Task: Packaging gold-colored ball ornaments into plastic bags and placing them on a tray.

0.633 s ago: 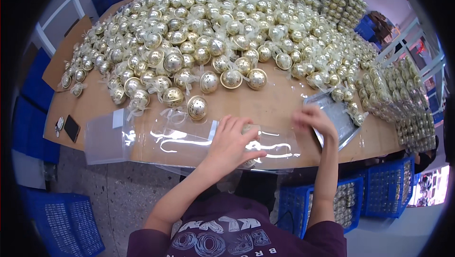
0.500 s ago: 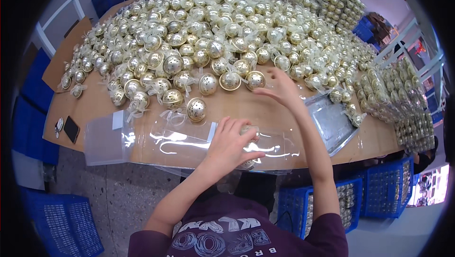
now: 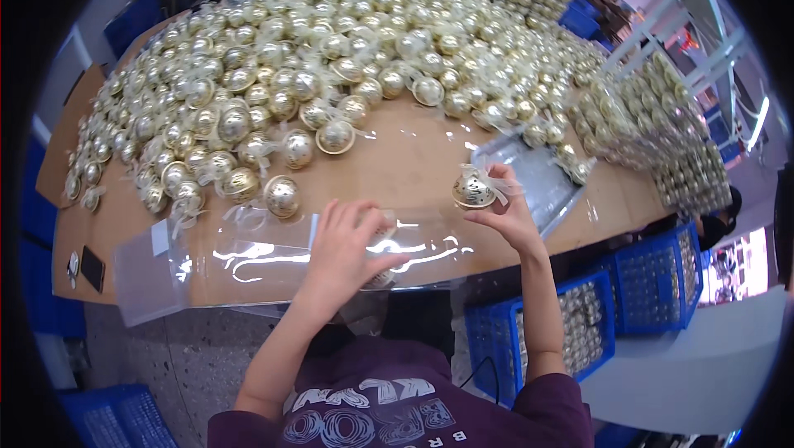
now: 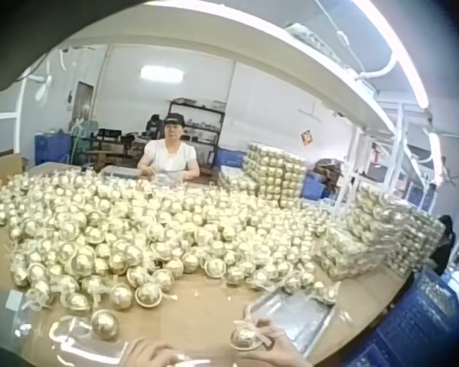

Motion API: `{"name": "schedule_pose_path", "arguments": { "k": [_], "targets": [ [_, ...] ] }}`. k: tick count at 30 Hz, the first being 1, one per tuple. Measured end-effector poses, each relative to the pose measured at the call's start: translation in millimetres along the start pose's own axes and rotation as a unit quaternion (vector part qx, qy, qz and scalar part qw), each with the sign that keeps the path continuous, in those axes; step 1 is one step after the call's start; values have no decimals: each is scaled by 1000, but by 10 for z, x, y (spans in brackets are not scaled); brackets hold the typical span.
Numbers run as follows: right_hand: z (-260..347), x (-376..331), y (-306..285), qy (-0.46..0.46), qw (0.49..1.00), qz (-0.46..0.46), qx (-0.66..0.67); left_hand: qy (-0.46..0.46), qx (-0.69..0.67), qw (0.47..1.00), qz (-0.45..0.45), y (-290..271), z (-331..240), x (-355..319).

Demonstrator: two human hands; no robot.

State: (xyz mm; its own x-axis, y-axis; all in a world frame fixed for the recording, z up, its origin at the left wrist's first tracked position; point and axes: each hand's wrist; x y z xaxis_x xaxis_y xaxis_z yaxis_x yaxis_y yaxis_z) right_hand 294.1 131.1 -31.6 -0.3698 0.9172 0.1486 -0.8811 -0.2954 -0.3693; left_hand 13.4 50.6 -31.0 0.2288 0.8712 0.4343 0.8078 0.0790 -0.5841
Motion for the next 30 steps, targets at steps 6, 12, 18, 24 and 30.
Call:
{"name": "schedule_pose_path", "arguments": {
  "k": [6,12,18,24,30],
  "targets": [
    [4,-585,73,-31,915,-133,-380,-1,5,1000,5,38,-28,44],
    [23,-822,339,0,955,-104,-278,-13,7,1000,8,34,-46,26],
    [-156,-737,487,41,997,-10,-67,-21,20,999,28,7,-87,45],
    [-111,-376,688,-7,1000,-6,-4,61,115,990,53,7,-41,20],
    [-158,-413,773,109,994,11,25,5,49,998,41,1,-14,11]
  ]
}}
Point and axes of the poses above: each hand's wrist, its own x-axis towards the middle knuckle, its own y-axis out of the palm, z = x × y, and after that the axes turned 13 degrees about -x, right-handed
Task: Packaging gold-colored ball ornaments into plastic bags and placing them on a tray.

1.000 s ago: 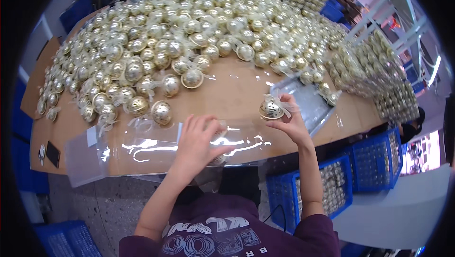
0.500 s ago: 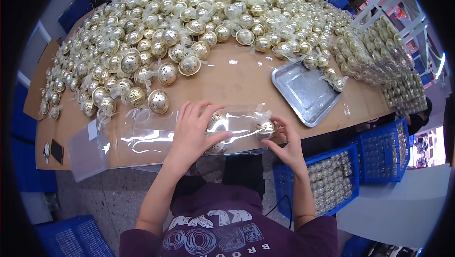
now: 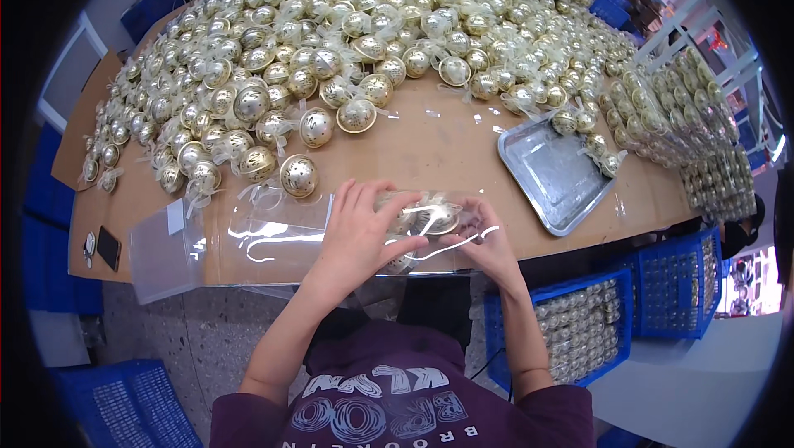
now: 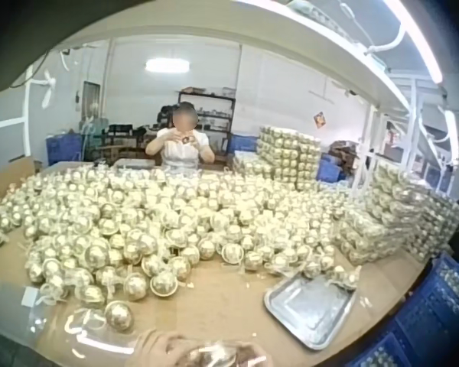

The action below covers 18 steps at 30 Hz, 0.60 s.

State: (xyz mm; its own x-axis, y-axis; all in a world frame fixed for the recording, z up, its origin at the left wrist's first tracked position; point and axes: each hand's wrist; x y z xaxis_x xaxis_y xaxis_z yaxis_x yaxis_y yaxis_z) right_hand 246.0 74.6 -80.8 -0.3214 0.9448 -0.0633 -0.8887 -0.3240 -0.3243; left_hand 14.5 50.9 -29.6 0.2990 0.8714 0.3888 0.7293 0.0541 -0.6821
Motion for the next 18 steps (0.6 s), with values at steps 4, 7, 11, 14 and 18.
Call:
{"name": "schedule_pose_path", "arguments": {
  "k": [4,7,11,14,18],
  "targets": [
    [29,58,112,-55,993,-21,99,2,9,1000,17,0,1,23],
    [90,60,183,-52,993,-71,79,44,65,996,37,6,-55,40],
    [47,-17,33,-8,995,-52,84,92,83,991,55,32,-83,84],
    [-193,110,-511,-33,995,-96,19,69,85,992,57,-21,-116,48],
    [-474,276,-1893,-70,796,-460,-388,49,81,993,65,-51,-153,44]
  ]
}}
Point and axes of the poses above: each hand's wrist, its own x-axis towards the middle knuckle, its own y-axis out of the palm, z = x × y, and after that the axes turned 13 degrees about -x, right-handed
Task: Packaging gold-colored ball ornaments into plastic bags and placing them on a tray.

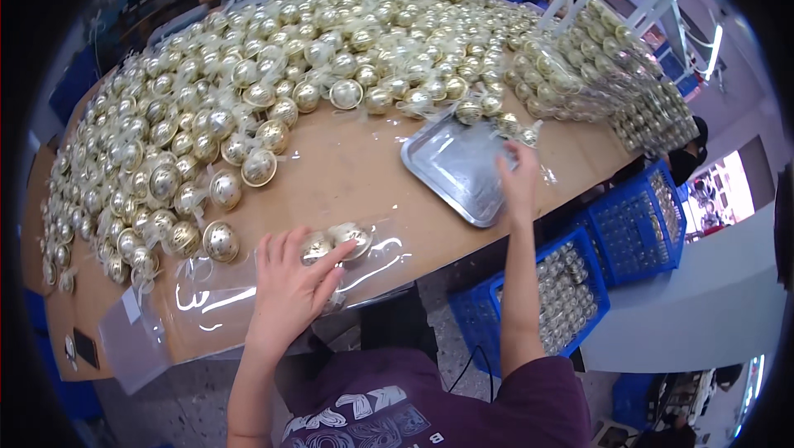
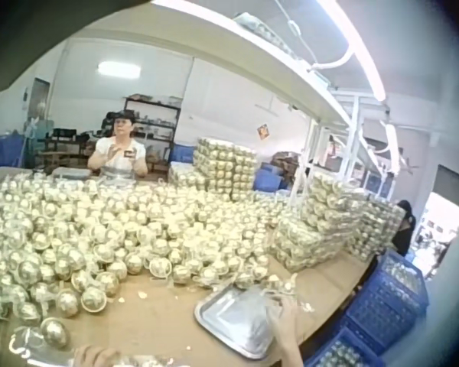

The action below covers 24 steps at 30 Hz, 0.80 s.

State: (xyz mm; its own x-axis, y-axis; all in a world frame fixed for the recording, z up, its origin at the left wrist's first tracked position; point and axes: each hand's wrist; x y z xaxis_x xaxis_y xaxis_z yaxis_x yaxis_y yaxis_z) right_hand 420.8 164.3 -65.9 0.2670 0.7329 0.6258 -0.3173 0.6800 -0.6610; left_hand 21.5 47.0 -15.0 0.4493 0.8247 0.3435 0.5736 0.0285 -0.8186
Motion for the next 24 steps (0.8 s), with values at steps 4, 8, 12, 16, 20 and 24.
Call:
{"name": "schedule_pose_path", "arguments": {
  "k": [4,8,12,16,20,24],
  "targets": [
    [-648,786,71,-69,953,46,-293,2,-2,1000,-5,28,-19,29],
    [-366,1154,159,-72,899,226,-369,-6,4,1000,-13,33,-2,-3],
    [-384,1173,-5,-94,900,242,-352,-5,-11,1000,-13,44,-26,31],
    [19,872,-273,33,945,324,-3,0,4,1000,-20,42,18,15],
    [558,-101,-390,64,836,374,395,2,5,1000,-27,42,49,12],
    [1036,-879,-309,-61,934,272,225,13,10,1000,-15,30,62,22]
  ]
}}
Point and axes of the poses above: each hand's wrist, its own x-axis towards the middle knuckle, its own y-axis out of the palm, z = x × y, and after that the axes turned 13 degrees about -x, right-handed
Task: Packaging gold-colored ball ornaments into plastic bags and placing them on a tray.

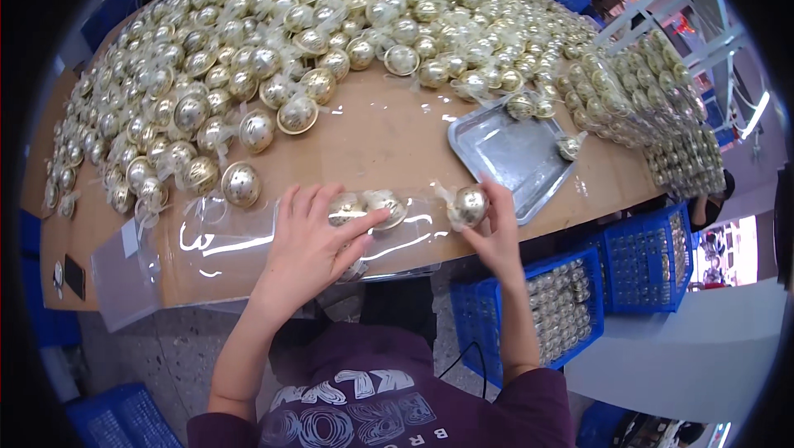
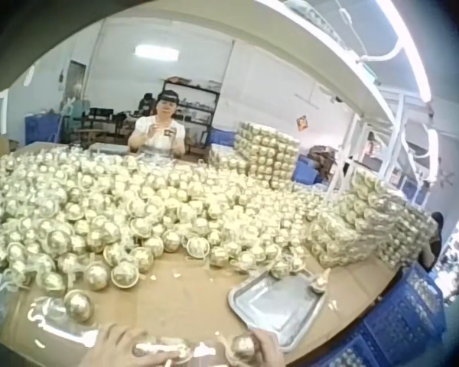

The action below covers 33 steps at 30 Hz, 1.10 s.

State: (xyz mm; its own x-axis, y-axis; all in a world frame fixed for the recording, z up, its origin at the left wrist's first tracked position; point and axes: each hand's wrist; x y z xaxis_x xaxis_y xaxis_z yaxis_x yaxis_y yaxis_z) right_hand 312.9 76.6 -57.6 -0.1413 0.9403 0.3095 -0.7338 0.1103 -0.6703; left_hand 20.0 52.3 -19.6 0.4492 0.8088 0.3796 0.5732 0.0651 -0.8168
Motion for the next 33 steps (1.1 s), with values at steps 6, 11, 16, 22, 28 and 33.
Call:
{"name": "schedule_pose_path", "arguments": {
  "k": [6,11,16,22,28,33],
  "targets": [
    [209,-400,244,-35,996,-25,-73,-21,-13,1000,8,48,27,-35],
    [157,-477,163,33,995,45,81,-14,-12,1000,0,30,5,-33],
    [231,-361,230,3,967,172,188,-10,-6,1000,-8,46,22,-37],
    [174,-257,295,43,921,253,293,-7,-17,1000,-8,58,32,-34],
    [124,-199,411,47,903,218,368,26,-64,997,23,61,3,98],
    [93,-281,403,72,958,-36,275,7,-130,991,10,63,-194,242]
  ]
}}
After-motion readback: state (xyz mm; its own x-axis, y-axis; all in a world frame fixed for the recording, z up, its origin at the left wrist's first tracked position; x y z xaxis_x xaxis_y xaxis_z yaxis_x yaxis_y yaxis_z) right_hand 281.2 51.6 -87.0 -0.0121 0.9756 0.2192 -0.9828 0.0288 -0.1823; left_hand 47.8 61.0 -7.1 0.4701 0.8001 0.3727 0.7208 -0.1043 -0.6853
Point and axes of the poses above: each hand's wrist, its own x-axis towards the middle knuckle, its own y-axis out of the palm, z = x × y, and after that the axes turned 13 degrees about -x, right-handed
